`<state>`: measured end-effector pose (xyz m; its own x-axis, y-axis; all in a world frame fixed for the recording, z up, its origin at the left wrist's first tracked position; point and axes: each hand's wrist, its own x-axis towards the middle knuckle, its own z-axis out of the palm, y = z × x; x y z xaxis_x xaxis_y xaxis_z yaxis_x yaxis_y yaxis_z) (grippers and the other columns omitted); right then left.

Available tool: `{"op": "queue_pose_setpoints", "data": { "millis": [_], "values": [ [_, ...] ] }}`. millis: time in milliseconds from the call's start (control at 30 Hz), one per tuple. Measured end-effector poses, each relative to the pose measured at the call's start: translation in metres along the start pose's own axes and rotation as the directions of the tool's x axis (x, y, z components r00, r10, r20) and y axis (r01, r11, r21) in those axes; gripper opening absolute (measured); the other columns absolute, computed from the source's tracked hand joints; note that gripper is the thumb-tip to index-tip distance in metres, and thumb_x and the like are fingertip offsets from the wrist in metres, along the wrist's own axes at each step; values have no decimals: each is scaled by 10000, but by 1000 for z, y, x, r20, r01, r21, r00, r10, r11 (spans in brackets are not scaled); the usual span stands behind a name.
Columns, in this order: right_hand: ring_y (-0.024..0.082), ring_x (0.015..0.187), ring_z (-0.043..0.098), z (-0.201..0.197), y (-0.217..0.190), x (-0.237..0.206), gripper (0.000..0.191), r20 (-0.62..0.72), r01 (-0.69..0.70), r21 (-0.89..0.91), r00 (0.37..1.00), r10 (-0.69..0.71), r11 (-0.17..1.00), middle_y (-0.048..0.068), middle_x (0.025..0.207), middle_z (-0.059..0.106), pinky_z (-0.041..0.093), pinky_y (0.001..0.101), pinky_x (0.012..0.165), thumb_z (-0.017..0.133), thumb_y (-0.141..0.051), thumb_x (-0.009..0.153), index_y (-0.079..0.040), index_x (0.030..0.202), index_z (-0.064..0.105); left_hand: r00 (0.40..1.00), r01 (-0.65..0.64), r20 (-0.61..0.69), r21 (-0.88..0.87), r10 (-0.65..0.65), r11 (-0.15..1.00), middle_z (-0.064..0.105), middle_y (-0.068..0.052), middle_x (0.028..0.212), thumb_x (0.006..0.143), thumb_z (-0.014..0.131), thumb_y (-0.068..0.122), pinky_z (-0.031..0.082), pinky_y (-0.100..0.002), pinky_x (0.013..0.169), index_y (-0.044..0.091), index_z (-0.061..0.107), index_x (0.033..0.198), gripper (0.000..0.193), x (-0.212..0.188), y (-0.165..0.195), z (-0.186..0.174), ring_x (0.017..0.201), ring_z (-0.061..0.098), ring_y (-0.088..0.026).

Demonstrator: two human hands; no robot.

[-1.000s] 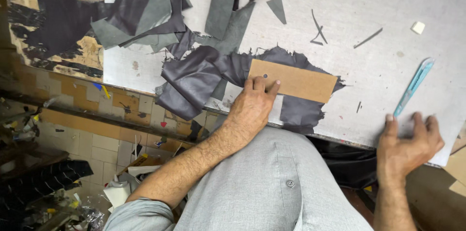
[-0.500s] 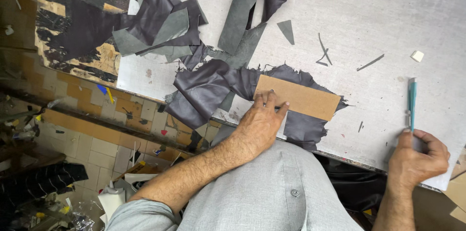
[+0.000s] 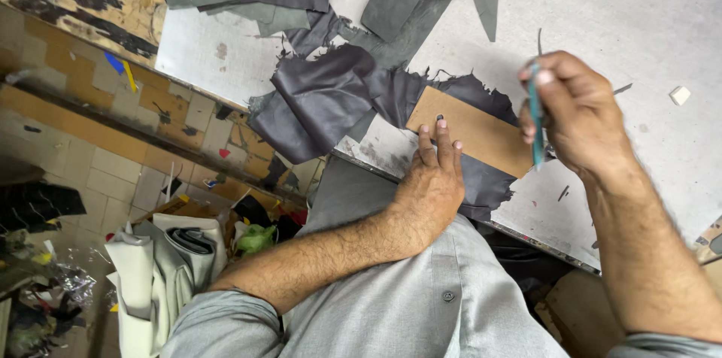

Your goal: The person cuts dark leather pieces using a utility knife and cardboard templates on a workbench. They repeatedly place templates on leather, cut around them, and stack the cut pieces while discarding offcuts.

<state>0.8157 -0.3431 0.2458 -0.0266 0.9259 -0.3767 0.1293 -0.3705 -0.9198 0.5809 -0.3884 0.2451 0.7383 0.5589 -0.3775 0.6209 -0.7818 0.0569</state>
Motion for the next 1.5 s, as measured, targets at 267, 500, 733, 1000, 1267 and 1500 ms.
{"op": "queue_pose_setpoints", "data": {
  "millis": [267,500,733,1000,1267,1500],
  "values": [
    [179,811,656,60,-38,52,284,751,793,-531,604,-268,298,71,917,661,621,309,661,768,-94,834,-77,1117,766,987,92,-112,-172,-112,981,343,-412,1504,925,572,182,420,-487,1142,-101,416,1462,627,-1,11,10,1398,348,-581],
    [176,854,674,87,-7,77,275,914,961,-275,272,-300,32,41,876,661,628,314,689,817,-153,680,-64,938,783,998,49,-24,-249,-57,967,420,-380,1477,969,558,193,395,-507,1154,-153,398,1508,660,-2,12,8,1388,388,-570],
    [223,852,633,41,-69,85,134,681,719,-687,586,-440,-104,78,864,651,574,357,641,836,-63,847,-38,969,788,993,44,-106,-146,-60,988,344,-446,1480,899,561,208,386,-487,1152,-104,417,1448,648,-1,6,6,1355,388,-584],
    [259,814,618,99,49,24,163,24,325,-822,841,-541,468,93,839,652,557,396,644,770,32,795,-42,939,788,996,-78,26,-92,81,993,407,-438,1427,934,604,258,477,-472,1120,-173,491,1383,633,-1,-4,0,1355,421,-626],
    [264,895,633,-8,58,-74,267,-145,28,-938,874,-463,346,83,848,664,574,409,760,684,134,785,-78,925,765,957,-113,-284,-160,64,981,580,-378,1309,824,608,105,640,-385,694,-54,612,1294,497,8,-31,2,1141,626,-469],
    [161,752,622,-7,51,-126,243,-231,-149,-934,946,-229,325,49,850,676,574,263,612,715,-11,995,-127,1191,801,889,-457,-45,-130,456,880,728,-144,951,994,623,76,639,-407,718,69,721,1174,205,83,-100,-11,872,744,-274]
  ]
}}
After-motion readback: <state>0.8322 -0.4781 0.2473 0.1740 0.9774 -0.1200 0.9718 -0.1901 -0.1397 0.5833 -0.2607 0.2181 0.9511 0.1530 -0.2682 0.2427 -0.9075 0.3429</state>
